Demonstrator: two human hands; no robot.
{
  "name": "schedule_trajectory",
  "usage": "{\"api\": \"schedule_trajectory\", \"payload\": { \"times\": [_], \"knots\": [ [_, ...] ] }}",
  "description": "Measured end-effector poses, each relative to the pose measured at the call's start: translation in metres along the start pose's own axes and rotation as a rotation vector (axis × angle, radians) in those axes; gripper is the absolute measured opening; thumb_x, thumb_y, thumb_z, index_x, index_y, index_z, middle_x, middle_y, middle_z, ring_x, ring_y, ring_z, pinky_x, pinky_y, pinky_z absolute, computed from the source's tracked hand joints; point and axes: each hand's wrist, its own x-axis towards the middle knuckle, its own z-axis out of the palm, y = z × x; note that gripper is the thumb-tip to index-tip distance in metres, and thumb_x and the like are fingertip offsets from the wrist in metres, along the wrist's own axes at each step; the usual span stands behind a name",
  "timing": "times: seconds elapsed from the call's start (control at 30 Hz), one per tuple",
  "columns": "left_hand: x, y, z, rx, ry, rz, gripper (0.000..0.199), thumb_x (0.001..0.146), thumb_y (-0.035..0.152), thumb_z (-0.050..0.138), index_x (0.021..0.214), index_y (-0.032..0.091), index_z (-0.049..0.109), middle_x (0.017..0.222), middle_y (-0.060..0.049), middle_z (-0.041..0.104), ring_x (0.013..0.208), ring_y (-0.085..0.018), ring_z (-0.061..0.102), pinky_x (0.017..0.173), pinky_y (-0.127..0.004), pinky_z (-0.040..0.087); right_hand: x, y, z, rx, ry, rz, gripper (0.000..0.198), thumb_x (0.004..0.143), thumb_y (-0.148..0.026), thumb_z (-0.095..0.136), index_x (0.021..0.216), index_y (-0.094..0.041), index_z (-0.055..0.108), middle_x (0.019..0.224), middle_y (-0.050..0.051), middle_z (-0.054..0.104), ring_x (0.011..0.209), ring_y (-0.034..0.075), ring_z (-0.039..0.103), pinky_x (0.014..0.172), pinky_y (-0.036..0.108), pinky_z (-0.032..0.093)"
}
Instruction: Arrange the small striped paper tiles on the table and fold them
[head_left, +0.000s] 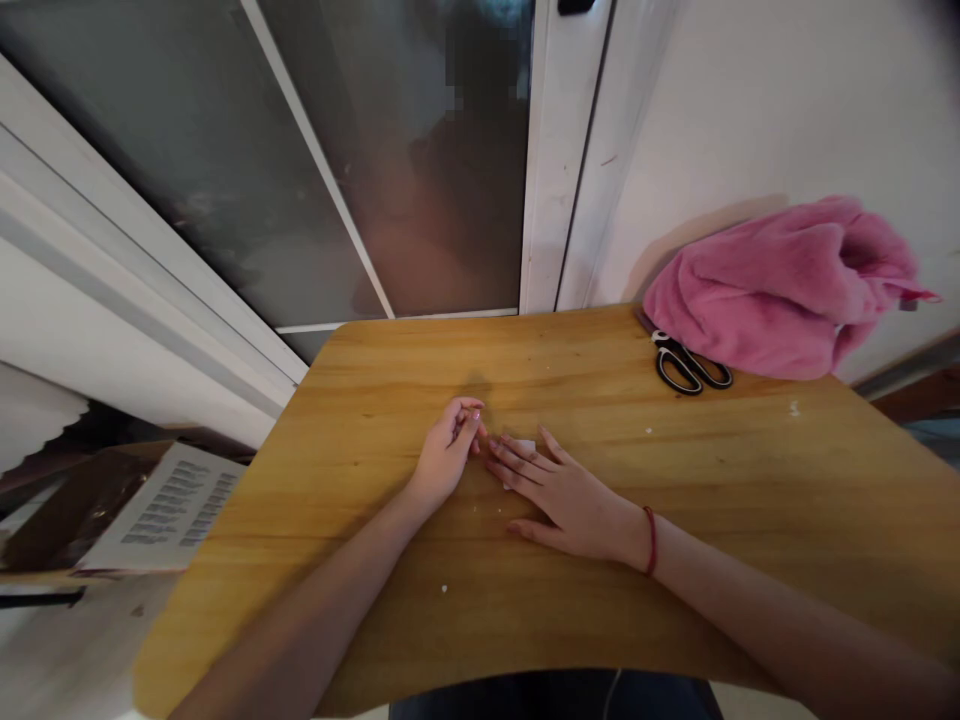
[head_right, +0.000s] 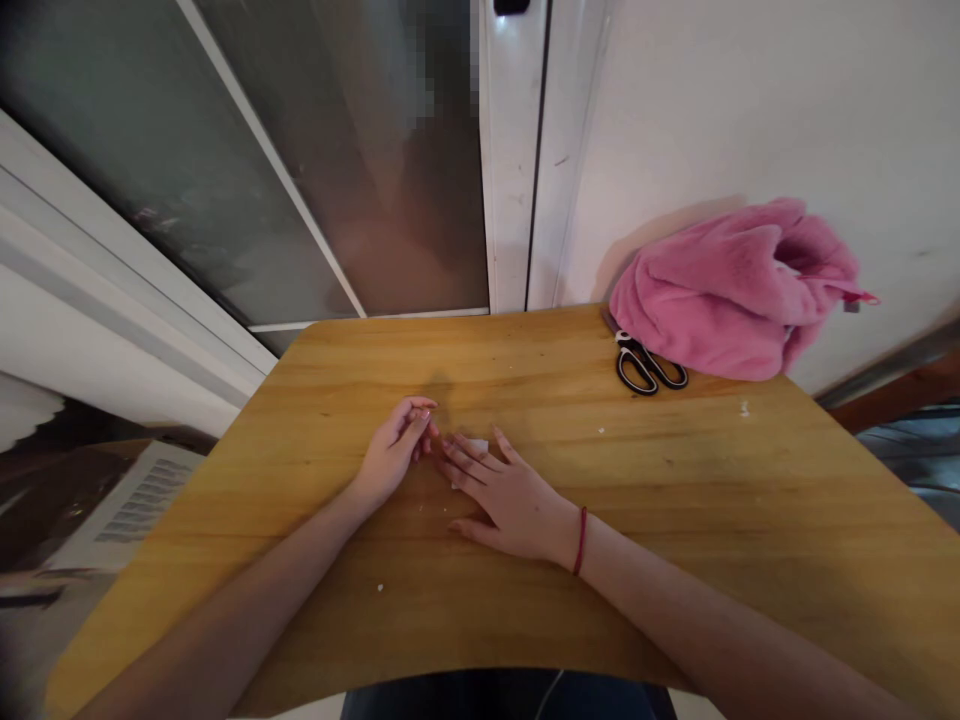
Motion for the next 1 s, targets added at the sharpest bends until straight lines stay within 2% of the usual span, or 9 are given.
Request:
{"api": "schedule_trajectory", "payload": {
  "times": [0.2,0.53,0.73,0.9,1.0],
  "knots": [
    [0.002,-0.003,0.0,-0.038,-0.02,-0.02,0.026,0.087,0.04,0.042,0.102,0.019,0.046,0.071,0.002,0.053,0.052,-0.008,0.047,0.045,-0.019,0.035,-0.009,-0.006,0.001,0.034,-0.004,-0.018,0.063,0.089,-0.047,0.036,0.142,-0.016,0.022,0.149,0.01,0.019,0.138,0.022,0.01,0.111,0.048,0.003],
    [-0.002,0.0,0.001,0.017,-0.049,0.001,0.024,0.089,0.038,0.039,0.101,0.019,0.046,0.071,0.002,0.052,0.054,-0.008,0.048,0.052,-0.021,0.037,-0.041,-0.036,-0.01,0.095,-0.115,-0.067,0.075,0.086,-0.058,0.032,0.144,-0.017,0.01,0.15,0.01,0.016,0.138,0.024,0.009,0.108,0.052,-0.009],
    [-0.003,0.001,0.001,0.042,-0.062,0.008,0.024,0.089,0.037,0.038,0.101,0.018,0.045,0.072,0.002,0.052,0.055,-0.009,0.048,0.054,-0.022,0.037,-0.063,-0.055,-0.014,0.099,-0.144,-0.116,0.075,0.086,-0.06,0.03,0.145,-0.019,0.007,0.149,0.009,0.02,0.138,0.025,0.01,0.107,0.054,-0.013],
    [-0.004,-0.001,0.002,0.054,-0.087,0.04,0.024,0.089,0.037,0.038,0.102,0.018,0.045,0.072,0.002,0.052,0.056,-0.009,0.048,0.057,-0.023,0.039,-0.065,-0.057,-0.014,0.084,-0.135,-0.123,0.072,0.087,-0.058,0.031,0.145,-0.021,0.008,0.148,0.007,0.024,0.137,0.026,0.014,0.106,0.057,-0.013],
    [-0.005,0.0,0.002,0.051,-0.093,0.053,0.023,0.088,0.037,0.039,0.102,0.019,0.045,0.072,0.002,0.053,0.057,-0.01,0.049,0.06,-0.024,0.04,-0.057,-0.053,-0.011,0.051,-0.111,-0.11,0.065,0.09,-0.051,0.03,0.144,-0.023,0.009,0.147,0.007,0.025,0.138,0.025,0.013,0.105,0.059,-0.01]
  ]
}}
